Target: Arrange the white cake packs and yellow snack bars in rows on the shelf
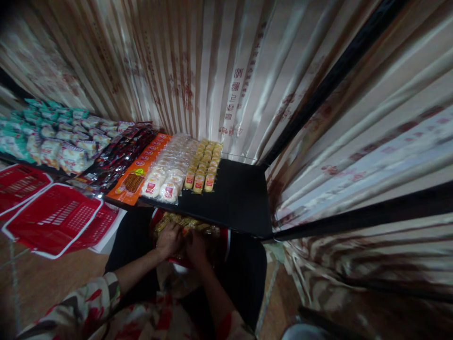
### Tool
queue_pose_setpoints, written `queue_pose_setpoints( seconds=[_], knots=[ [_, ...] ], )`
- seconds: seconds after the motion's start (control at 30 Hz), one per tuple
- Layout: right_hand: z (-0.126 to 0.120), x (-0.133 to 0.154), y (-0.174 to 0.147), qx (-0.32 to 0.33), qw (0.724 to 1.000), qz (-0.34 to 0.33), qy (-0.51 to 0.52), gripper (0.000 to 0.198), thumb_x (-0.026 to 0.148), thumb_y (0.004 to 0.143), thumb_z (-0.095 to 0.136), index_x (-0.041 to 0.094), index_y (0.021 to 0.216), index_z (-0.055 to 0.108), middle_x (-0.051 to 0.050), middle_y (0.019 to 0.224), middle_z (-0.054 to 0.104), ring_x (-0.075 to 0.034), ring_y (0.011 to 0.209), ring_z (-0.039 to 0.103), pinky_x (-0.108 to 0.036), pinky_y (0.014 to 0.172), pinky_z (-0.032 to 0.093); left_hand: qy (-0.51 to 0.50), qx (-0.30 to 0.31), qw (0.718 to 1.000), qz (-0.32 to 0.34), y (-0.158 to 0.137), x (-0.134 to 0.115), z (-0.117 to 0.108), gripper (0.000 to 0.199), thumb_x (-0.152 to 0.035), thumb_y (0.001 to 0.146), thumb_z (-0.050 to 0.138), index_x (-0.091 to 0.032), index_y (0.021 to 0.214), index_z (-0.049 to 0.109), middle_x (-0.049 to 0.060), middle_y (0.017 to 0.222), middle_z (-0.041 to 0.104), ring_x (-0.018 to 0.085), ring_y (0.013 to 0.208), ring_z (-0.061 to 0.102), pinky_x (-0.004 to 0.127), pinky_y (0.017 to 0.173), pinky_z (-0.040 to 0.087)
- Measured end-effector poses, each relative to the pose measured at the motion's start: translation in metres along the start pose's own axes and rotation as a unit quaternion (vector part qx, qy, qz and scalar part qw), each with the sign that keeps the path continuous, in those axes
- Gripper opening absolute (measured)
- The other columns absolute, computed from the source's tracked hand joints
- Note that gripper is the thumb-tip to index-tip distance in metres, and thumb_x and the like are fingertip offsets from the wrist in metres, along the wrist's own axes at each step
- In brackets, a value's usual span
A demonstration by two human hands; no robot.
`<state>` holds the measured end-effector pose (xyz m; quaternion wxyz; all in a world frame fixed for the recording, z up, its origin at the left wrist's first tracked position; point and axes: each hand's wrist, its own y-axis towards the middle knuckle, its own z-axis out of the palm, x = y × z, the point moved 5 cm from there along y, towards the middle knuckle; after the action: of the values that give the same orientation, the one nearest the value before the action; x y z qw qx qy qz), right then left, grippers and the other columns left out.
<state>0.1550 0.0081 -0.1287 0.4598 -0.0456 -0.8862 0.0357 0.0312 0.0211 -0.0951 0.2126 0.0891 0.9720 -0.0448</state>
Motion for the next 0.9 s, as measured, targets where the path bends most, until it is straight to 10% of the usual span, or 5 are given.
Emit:
queue_pose_setpoints(
  seconds=[0.47, 0.9],
  knots=[
    [0.021, -0.027, 0.007, 0.038, 0.999, 0.029, 0.013, 0.039, 0.017, 0.074, 0.046, 0.02, 0.11, 0.06, -0.01, 0.112, 0.064, -0.023, 0.106, 0.059, -0.04, 0.096, 0.04, 0.058, 0.05, 0.997, -0.024, 0.001, 0.018, 0.022, 0.031, -0.016, 0.081, 0.044, -0.017, 0.11, 0.054, 0.01, 0.106, 0.05, 0.023, 0.102, 0.045, 0.033, 0.087, 0.038],
    [0.025, -0.023, -0.004, -0.051, 0.982, 0.067, 0.167, 0.033, 0.031, 0.068, 0.056, 0.019, 0.098, 0.06, -0.007, 0.089, 0.068, -0.021, 0.084, 0.064, -0.037, 0.08, 0.05, -0.028, -0.051, 0.998, -0.017, -0.031, 0.014, 0.026, 0.026, -0.013, 0.077, 0.045, -0.014, 0.1, 0.057, 0.011, 0.109, 0.054, 0.023, 0.107, 0.048, 0.037, 0.095, 0.04]
  ],
)
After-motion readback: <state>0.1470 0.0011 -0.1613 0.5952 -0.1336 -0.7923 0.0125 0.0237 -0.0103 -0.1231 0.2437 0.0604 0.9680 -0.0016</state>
